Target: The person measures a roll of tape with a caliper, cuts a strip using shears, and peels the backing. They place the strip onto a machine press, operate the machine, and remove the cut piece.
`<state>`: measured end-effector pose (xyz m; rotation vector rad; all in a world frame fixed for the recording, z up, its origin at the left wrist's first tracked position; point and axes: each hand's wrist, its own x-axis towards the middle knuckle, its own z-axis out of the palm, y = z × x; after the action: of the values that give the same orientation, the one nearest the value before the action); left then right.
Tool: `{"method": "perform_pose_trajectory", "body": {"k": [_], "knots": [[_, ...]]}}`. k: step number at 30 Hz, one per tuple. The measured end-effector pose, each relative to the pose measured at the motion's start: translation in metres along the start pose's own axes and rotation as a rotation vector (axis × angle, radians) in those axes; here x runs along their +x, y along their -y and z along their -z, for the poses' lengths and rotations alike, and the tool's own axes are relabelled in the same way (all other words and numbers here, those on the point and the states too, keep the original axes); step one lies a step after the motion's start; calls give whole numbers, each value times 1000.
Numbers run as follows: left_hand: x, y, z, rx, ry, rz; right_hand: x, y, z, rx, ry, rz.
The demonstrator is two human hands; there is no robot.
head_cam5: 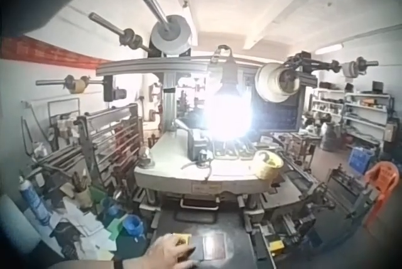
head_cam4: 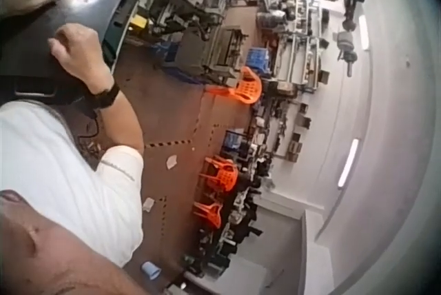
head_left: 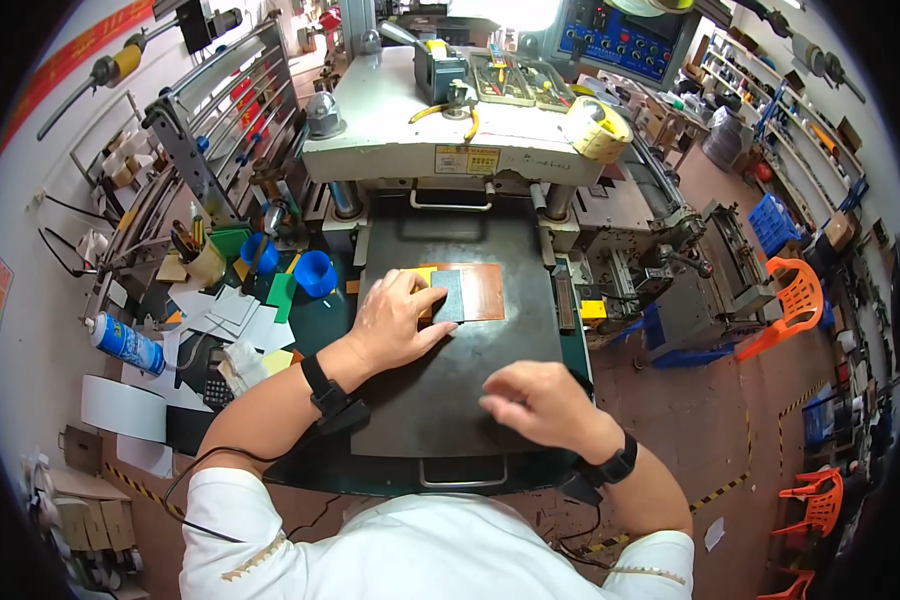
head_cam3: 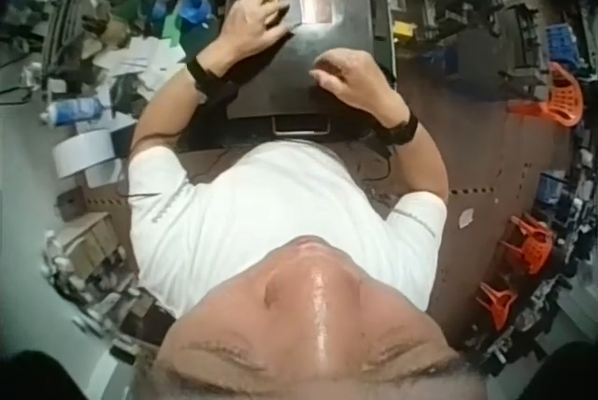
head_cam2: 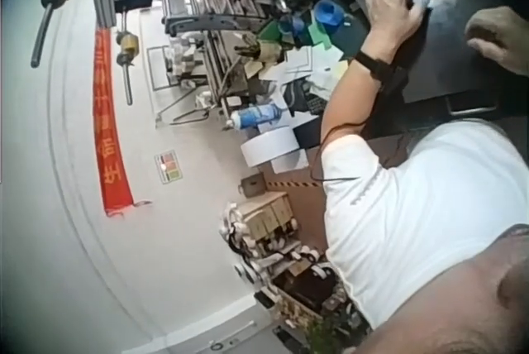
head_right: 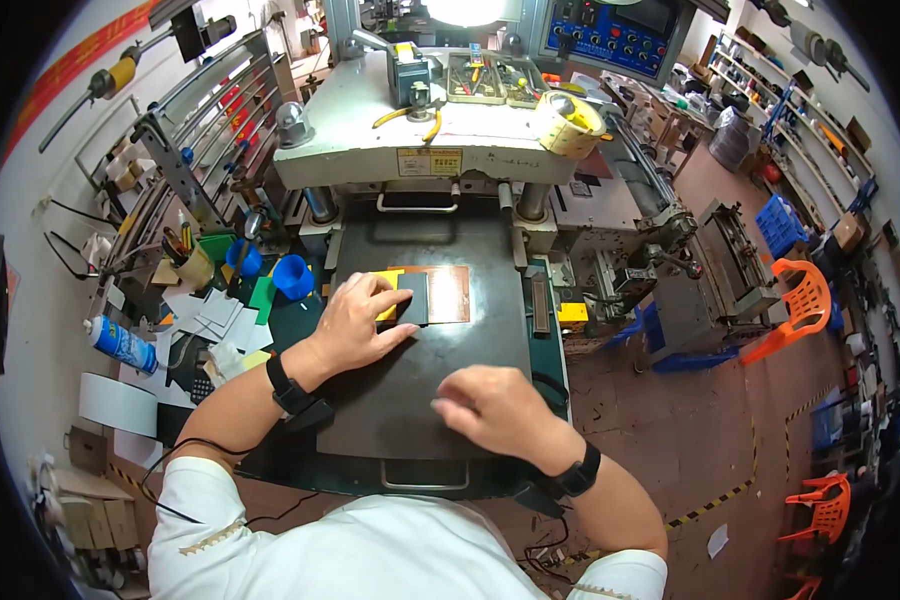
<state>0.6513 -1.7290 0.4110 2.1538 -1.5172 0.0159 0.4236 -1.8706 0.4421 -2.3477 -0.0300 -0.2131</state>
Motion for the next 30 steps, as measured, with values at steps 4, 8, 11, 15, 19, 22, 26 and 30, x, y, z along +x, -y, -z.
{"method": "perform_pose_trajectory", "body": {"k": [4,8,11,15,19,22,26,30], "knots": [[4,24,-8,94,-173,-218,18,-31,5,-102,-153,-5],[13,36,-21,29,-76,-208,33,-51,1,-274,-278,158],[15,35,-19,16,-56,-223,38,-53,-4,-277,-305,85],[12,47,-24,-35,-85,-240,44,-60,-12,-390,-286,121],[17,50,-25,-33,-74,-236,45,-58,-13,-413,-298,120],[20,51,-28,-39,-60,-208,47,-60,-15,-374,-275,112],[26,44,-25,-18,-13,-199,42,-63,-15,-323,-276,94],[28,39,-27,-5,-30,-228,39,-66,-14,-293,-301,106]]}}
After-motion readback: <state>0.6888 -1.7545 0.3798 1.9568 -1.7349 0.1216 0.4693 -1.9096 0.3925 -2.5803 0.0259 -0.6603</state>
